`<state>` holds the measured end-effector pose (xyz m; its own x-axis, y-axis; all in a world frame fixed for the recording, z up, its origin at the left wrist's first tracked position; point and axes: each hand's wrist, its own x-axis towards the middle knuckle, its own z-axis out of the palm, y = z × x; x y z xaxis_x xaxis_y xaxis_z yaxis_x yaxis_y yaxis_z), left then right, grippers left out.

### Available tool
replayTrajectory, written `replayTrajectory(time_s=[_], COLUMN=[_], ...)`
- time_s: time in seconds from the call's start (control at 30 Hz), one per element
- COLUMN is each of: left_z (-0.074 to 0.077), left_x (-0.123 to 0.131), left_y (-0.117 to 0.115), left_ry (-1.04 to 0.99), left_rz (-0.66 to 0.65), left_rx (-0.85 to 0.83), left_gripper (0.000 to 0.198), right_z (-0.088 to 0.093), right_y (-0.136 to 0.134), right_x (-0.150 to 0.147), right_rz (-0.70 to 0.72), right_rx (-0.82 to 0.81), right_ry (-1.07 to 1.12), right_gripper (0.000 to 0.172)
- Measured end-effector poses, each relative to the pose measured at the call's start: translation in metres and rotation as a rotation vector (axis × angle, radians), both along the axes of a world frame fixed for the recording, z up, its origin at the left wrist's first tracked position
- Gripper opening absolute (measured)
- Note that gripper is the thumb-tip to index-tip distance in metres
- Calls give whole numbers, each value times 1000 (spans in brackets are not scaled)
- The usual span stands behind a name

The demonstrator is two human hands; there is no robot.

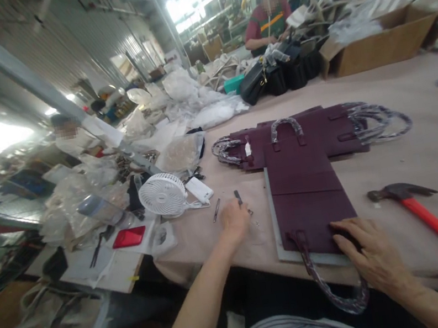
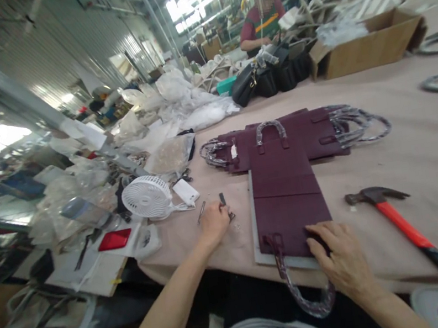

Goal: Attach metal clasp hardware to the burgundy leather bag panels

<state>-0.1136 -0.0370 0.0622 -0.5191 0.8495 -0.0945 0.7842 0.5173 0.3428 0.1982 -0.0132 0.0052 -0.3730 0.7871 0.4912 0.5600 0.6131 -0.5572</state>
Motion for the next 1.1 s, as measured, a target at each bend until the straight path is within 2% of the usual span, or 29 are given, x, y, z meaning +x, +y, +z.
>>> replayTrajectory(time_s=[0.07, 0.13, 0.33, 0.43, 0.6, 0.67, 0.73, 0.83, 0.9, 0.97, 1.1], left_z=[2, -2, -18, -22, -20, -18, -17, -18, -19, -21, -24], left_x=[-21, -33, -29, -29, -39, -37, -27, 5, 33, 60, 97], left_y=[18, 33, 58, 54, 24, 11, -1, -14, -18, -21, -23], left_ry=[-14, -39, -122, -211, -399, -478, -669, -1060, -1233, -1325, -1256], left_rz=[78, 97, 139, 167, 202, 227, 258, 248, 198, 142, -70], left_rx=[-112, -181, -228, -172, 50, 200, 414, 676, 704, 673, 562], left_gripper=[38, 40, 15, 5, 22, 24, 28, 43, 48, 46, 30], right_z=[-5, -9, -2, 3, 6, 5, 4, 2, 2, 2, 4], right_y=[-1, -2, -7, -10, -14, -15, -16, -16, -16, -16, -16], right_x=[-3, -2, -2, -4, -5, -5, -4, -3, -3, -3, -5], right_rz=[-1, 4, -2, -11, -20, -26, -26, -27, -31, -28, -22], right_rx=[5, -1, -22, -44, -82, -88, -92, -106, -111, -108, -110], right_ry=[11, 13, 0, 18, 62, 65, 63, 47, 38, 39, 40], right_gripper=[26, 23, 18, 18, 18, 18, 18, 18, 18, 18, 19])
